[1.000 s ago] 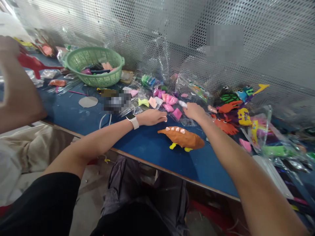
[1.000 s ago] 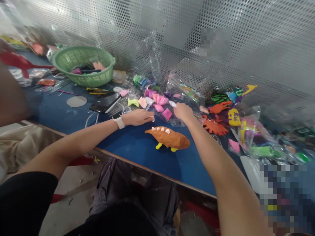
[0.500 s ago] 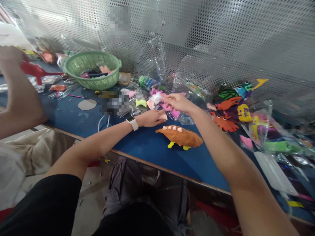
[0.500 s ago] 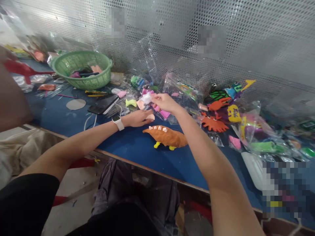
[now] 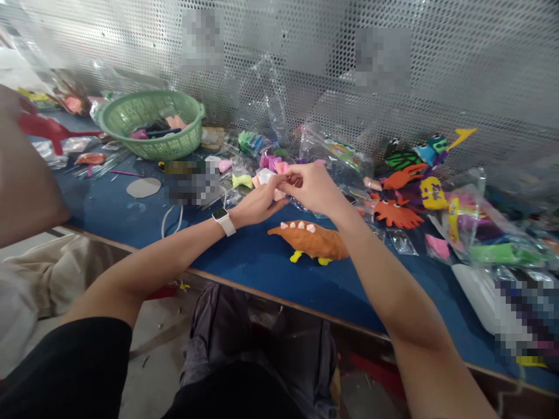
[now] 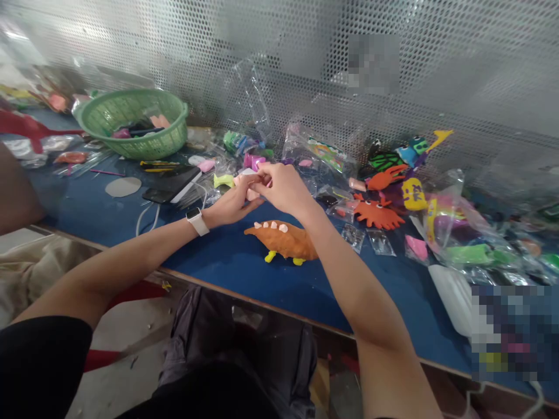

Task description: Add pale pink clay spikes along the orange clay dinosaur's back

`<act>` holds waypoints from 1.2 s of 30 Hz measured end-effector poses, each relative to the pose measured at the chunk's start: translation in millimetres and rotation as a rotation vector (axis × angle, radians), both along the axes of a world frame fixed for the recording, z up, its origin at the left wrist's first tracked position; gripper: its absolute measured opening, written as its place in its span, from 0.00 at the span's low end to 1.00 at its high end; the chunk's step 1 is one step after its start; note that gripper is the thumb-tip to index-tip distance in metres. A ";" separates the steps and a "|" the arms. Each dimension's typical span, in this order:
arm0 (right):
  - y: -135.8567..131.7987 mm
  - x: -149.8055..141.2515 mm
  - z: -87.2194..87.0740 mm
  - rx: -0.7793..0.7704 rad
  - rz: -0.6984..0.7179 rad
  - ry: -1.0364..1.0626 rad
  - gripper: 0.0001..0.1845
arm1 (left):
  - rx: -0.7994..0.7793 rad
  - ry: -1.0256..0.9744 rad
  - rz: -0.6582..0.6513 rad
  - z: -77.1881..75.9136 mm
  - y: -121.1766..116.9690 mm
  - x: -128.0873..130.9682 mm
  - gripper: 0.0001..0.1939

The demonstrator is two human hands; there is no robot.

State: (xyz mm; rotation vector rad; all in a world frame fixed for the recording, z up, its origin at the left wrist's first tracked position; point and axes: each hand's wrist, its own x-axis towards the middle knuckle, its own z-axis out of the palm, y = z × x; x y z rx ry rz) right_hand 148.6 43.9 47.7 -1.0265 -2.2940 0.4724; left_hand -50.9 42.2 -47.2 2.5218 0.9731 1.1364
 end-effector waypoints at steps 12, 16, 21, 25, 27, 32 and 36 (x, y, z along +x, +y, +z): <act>19.1 25.0 0.5 -0.323 0.258 0.140 0.27 | 0.122 -0.043 0.058 3.5 1.2 -10.8 0.24; 16.8 25.6 -0.5 -0.313 0.272 0.125 0.29 | 0.143 -0.068 0.075 7.0 -0.5 -12.9 0.25; 4.7 18.4 -5.4 -0.314 0.233 0.154 0.31 | 0.181 0.014 0.100 6.1 0.9 -13.9 0.31; 6.3 16.5 -11.4 -0.287 0.180 0.151 0.31 | 0.158 0.063 0.174 6.4 1.2 -10.9 0.29; 21.2 26.4 -12.7 -0.234 0.114 0.177 0.28 | 0.133 0.068 0.244 7.5 1.1 -11.8 0.25; 79.1 91.3 -3.0 -0.009 -0.458 0.615 0.16 | 0.045 0.060 0.375 10.4 5.6 -20.0 0.17; 92.4 125.7 4.6 -0.020 -0.274 0.629 0.23 | -0.035 0.094 0.249 11.7 10.4 -18.4 0.17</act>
